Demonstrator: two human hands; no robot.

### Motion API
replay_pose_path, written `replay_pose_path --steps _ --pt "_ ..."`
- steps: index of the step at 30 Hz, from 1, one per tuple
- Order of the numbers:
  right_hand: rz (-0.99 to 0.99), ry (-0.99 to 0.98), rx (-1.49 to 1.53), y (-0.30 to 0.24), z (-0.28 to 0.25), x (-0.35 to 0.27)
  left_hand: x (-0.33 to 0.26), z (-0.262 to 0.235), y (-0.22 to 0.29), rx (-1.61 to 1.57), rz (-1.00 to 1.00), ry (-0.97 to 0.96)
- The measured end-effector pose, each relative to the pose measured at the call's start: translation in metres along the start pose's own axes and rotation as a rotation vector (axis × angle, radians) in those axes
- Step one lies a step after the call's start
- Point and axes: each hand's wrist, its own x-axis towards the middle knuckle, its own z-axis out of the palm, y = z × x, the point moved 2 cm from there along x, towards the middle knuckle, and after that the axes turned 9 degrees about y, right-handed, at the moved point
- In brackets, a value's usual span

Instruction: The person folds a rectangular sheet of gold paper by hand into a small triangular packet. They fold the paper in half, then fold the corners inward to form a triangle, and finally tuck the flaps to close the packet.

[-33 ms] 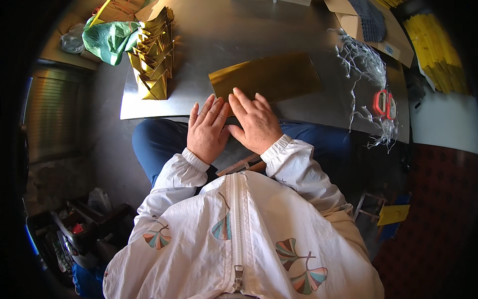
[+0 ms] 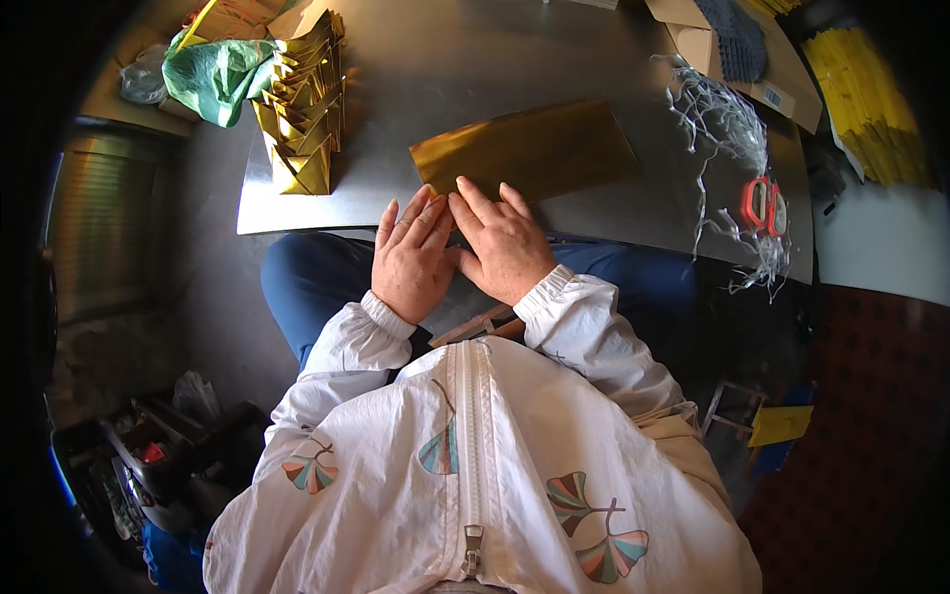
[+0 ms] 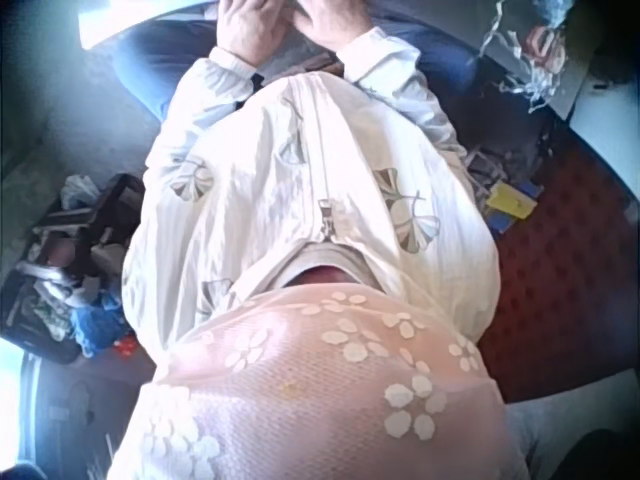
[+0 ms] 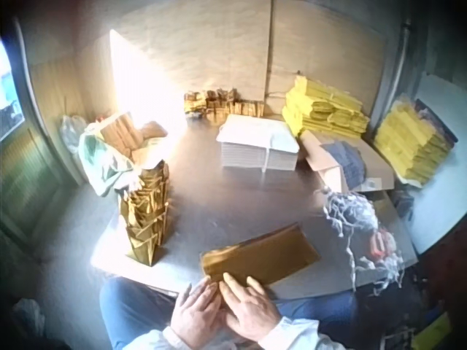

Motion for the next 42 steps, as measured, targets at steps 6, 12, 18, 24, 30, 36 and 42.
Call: replay_pose_path --steps 6,12,18,24,30,36,42 --pt "-0.042 0.148 0.082 0.013 0.005 -0.004 0.022 -0.001 -0.031 -0.111 -0.035 -0.084" --pt "0.141 0.29 0.25 0.02 -0.007 0.019 0.02 0.006 -0.04 0.021 -0.044 -0.095" --pt "0.359 0.218 0.15 0.03 -0.005 0.051 0.017 0.005 -0.042 -0.116 -0.131 -0.03" --pt "0.432 0.161 -0.152 0.025 0.004 0.066 0.018 0.005 -0.041 -0.088 -0.15 -0.058" --pt "0.477 0.112 -0.317 0.025 0.009 0.076 0.018 0.005 -0.041 -0.075 -0.187 -0.119" --pt "0.524 0.096 -0.3 0.027 0.011 0.077 0.017 0.004 -0.035 -0.086 -0.241 -0.152" --pt "0.48 0.082 -0.301 0.03 0.011 0.079 0.023 0.015 -0.016 -0.113 -0.089 -0.146"
